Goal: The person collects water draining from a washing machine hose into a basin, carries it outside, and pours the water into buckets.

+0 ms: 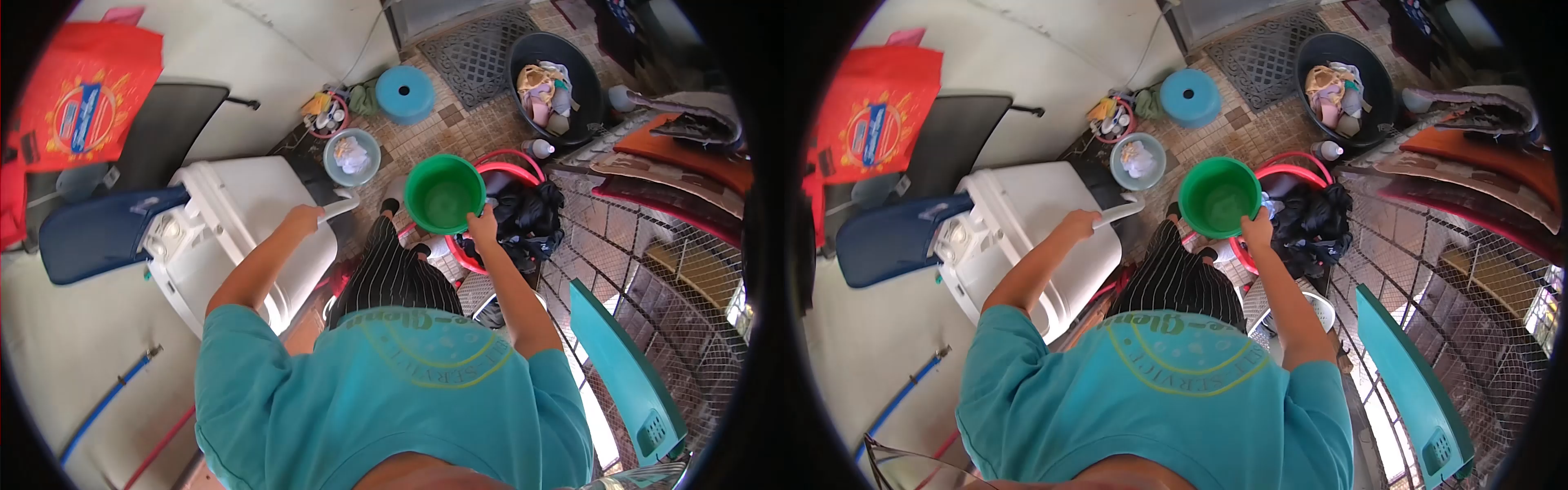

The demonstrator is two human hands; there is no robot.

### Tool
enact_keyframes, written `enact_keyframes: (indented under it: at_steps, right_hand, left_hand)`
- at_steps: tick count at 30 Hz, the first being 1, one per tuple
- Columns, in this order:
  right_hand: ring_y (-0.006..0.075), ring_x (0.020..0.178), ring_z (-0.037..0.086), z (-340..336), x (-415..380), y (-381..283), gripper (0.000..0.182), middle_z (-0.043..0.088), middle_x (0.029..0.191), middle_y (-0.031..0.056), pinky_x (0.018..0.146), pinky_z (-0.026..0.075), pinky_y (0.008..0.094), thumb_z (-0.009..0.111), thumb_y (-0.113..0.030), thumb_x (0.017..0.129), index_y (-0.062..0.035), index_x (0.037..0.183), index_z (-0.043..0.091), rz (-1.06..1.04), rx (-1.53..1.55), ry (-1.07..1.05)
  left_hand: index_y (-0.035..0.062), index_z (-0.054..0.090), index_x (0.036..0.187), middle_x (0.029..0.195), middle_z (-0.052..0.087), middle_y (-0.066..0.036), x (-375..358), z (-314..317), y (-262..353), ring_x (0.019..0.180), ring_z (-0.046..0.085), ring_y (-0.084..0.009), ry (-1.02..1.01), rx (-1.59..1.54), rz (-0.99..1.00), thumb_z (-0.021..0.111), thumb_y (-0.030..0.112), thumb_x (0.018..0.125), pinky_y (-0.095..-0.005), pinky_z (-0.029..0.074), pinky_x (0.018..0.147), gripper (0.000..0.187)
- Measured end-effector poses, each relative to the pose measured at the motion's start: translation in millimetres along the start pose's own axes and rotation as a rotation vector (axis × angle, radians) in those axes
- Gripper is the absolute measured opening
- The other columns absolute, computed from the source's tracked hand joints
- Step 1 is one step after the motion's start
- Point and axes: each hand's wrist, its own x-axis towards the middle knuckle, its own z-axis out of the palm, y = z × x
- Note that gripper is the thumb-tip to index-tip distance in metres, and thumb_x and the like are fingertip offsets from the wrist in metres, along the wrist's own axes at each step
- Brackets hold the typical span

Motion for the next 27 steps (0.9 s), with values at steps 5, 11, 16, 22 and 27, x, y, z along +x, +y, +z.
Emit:
enact_keyframes:
  at_steps: [5,11,16,22,27]
  right_hand:
    - [0.0327,0.079,0.067,51.3,92.7,49.9,0.041,0.062,0.096,0.0215,0.055,0.058,0.0400,0.058,-0.014,0.077,-0.0022,0.116,0.049,-0.101,-0.145,0.093]
    - [0.0458,0.084,0.061,88.2,229.0,32.7,0.043,0.063,0.089,0.0272,0.076,0.049,0.0506,0.056,-0.020,0.078,-0.0054,0.117,0.047,-0.184,-0.136,0.286]
    - [0.0450,0.078,0.062,112.5,346.6,61.8,0.048,0.063,0.086,0.0272,0.071,0.050,0.0519,0.058,-0.018,0.078,-0.0033,0.122,0.046,-0.208,-0.193,0.526]
    - [0.0416,0.090,0.061,120.6,397.1,97.0,0.048,0.063,0.099,0.0236,0.078,0.049,0.0483,0.059,-0.010,0.079,-0.0055,0.125,0.047,-0.288,-0.155,0.584]
    - [0.0386,0.101,0.057,114.6,399.5,101.2,0.051,0.056,0.118,0.0206,0.083,0.048,0.0457,0.057,-0.006,0.080,-0.0104,0.130,0.047,-0.423,-0.073,0.655]
  left_hand:
    - [0.0127,0.069,0.094,0.081,0.068,-0.012,103.7,-76.4,62.7,0.061,0.066,-0.0276,-0.279,-0.154,0.021,0.059,0.013,0.072,-0.0369,0.054,0.062,0.024]
    - [0.0054,0.060,0.112,0.080,0.062,-0.009,300.5,-125.7,115.7,0.054,0.061,-0.0177,-0.556,-0.782,-0.157,0.065,0.019,0.077,-0.0304,0.052,0.052,0.038]
    - [0.0061,0.056,0.120,0.090,0.061,-0.008,421.5,-69.3,152.5,0.070,0.063,-0.0146,-0.690,-0.988,0.069,0.068,0.017,0.079,-0.0290,0.053,0.061,0.044]
    - [0.0125,0.050,0.129,0.098,0.061,-0.014,549.2,33.0,184.6,0.085,0.064,-0.0216,-0.295,-0.855,0.383,0.072,0.017,0.076,-0.0329,0.052,0.072,0.058]
    - [0.0162,0.044,0.132,0.123,0.046,-0.023,578.7,80.9,227.2,0.114,0.046,-0.0381,0.209,-0.788,0.437,0.072,0.023,0.078,-0.0443,0.039,0.097,0.061]
